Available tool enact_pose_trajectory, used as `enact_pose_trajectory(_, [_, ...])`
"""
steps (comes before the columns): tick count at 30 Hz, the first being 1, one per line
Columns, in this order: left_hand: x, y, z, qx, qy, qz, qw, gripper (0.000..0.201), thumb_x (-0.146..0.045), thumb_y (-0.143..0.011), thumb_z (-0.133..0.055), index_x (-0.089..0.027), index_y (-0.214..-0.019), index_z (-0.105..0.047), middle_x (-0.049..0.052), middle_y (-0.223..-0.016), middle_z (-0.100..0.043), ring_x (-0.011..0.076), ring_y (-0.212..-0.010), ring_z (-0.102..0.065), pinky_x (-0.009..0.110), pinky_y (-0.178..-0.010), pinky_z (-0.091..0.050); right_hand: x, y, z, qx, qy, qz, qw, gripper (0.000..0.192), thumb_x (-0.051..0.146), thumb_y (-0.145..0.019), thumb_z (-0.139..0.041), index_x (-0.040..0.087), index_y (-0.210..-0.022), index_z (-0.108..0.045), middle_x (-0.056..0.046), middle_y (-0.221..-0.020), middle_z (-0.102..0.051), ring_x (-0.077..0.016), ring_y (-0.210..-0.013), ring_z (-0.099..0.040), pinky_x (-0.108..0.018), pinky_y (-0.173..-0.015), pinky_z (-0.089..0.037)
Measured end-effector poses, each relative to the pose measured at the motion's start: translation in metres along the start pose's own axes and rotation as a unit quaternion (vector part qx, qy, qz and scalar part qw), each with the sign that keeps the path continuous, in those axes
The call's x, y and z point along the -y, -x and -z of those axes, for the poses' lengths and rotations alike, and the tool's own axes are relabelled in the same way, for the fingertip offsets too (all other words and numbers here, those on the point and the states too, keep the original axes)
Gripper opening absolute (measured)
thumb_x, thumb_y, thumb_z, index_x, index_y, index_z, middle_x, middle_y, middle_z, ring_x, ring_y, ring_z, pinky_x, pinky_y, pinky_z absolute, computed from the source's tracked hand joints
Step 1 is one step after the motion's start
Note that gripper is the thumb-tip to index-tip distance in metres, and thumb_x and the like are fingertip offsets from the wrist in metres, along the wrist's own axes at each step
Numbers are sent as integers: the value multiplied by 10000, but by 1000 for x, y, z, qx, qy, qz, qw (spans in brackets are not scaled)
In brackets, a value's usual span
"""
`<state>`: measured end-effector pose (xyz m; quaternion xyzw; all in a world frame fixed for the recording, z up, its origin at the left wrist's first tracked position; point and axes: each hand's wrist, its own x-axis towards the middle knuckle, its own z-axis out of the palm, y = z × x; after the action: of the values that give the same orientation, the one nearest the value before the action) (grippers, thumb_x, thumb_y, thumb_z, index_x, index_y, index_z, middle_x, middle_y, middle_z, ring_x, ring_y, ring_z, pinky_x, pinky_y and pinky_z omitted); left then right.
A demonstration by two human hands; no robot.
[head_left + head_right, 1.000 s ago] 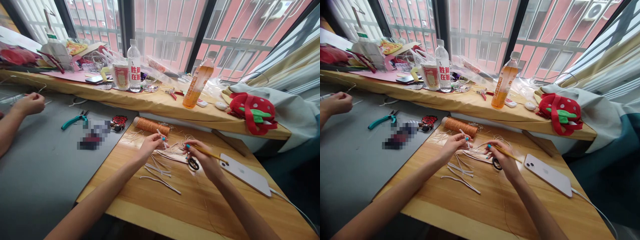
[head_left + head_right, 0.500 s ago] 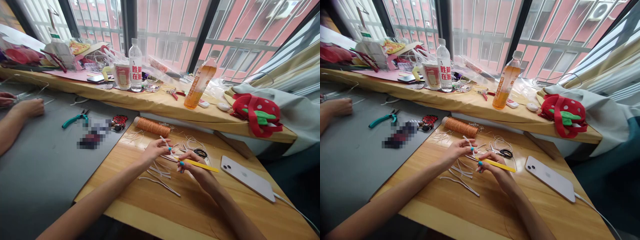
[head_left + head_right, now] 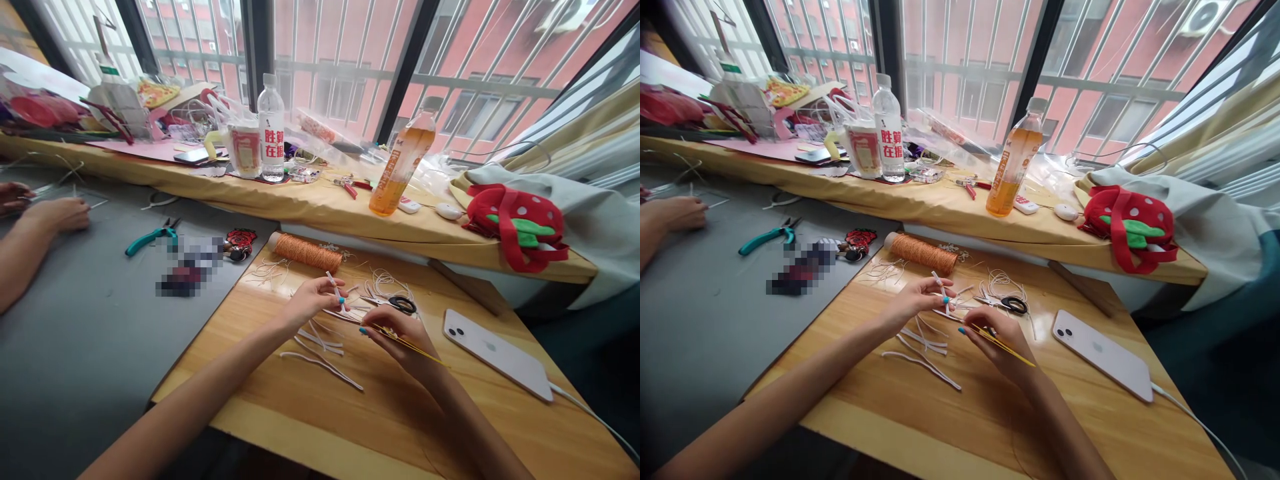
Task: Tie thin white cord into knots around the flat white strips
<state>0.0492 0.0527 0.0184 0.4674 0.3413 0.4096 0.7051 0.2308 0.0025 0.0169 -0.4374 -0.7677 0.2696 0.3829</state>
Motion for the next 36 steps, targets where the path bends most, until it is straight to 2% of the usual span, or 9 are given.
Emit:
enact_pose_trajectory(3, [0,0,1,0,1,4,1000,302,-146,-629,-621,-102,-919,-549,79,-860,-624,140,-646,-618,292,-685,-478,-2,-1,0,3,8,26,1000,141,322,-753,-519,187,-787,-543,-44,-736,-590,-135,-664,-553,-244,-583,-453])
enact_pose_trajectory(9, [1,-1,1,4,16,20,1000,292,-120,-620,-621,-96,-902,-553,75,-853,-630,130,-628,-616,272,-672,-481,1,-4,9,36,40,103,993,67,203,-770,-509,196,-808,-563,-49,-784,-592,-134,-731,-563,-259,-653,-456])
enact_pose_trajectory(14, [2,0,0,14,24,35,999,294,-146,-583,-665,-103,-858,-571,85,-856,-636,135,-615,-622,291,-683,-480,0,-2,1,15,32,99,994,97,253,-778,-506,197,-774,-586,-50,-766,-591,-125,-700,-564,-245,-622,-458])
enact_pose_trajectory(19, [1,1,-1,21,21,51,998,295,-133,-539,-678,-109,-824,-606,66,-781,-656,120,-612,-606,260,-659,-484,-1,-1,-5,-7,8,97,995,117,274,-775,-514,197,-752,-598,-53,-760,-602,-128,-690,-568,-249,-611,-463])
enact_pose_trajectory(26, [2,0,1,30,13,63,997,312,-141,-531,-679,-105,-832,-608,72,-787,-648,128,-607,-604,283,-670,-473,-4,-1,-3,-3,-10,114,993,80,234,-757,-542,201,-772,-613,-41,-772,-618,-124,-693,-581,-244,-638,-467])
enact_pose_trajectory(31, [2,0,2,33,6,60,998,302,-133,-537,-669,-103,-833,-613,72,-790,-644,118,-611,-588,269,-655,-467,-6,0,-2,-6,-27,102,994,69,210,-736,-567,204,-780,-620,-41,-775,-628,-129,-708,-584,-245,-626,-472])
enact_pose_trajectory(36, [1,1,2,41,-2,57,998,319,-134,-537,-664,-99,-850,-607,76,-810,-637,120,-626,-585,262,-645,-463,-6,0,3,28,-26,98,994,97,165,-724,-578,200,-804,-620,-50,-800,-636,-140,-727,-595,-256,-631,-484])
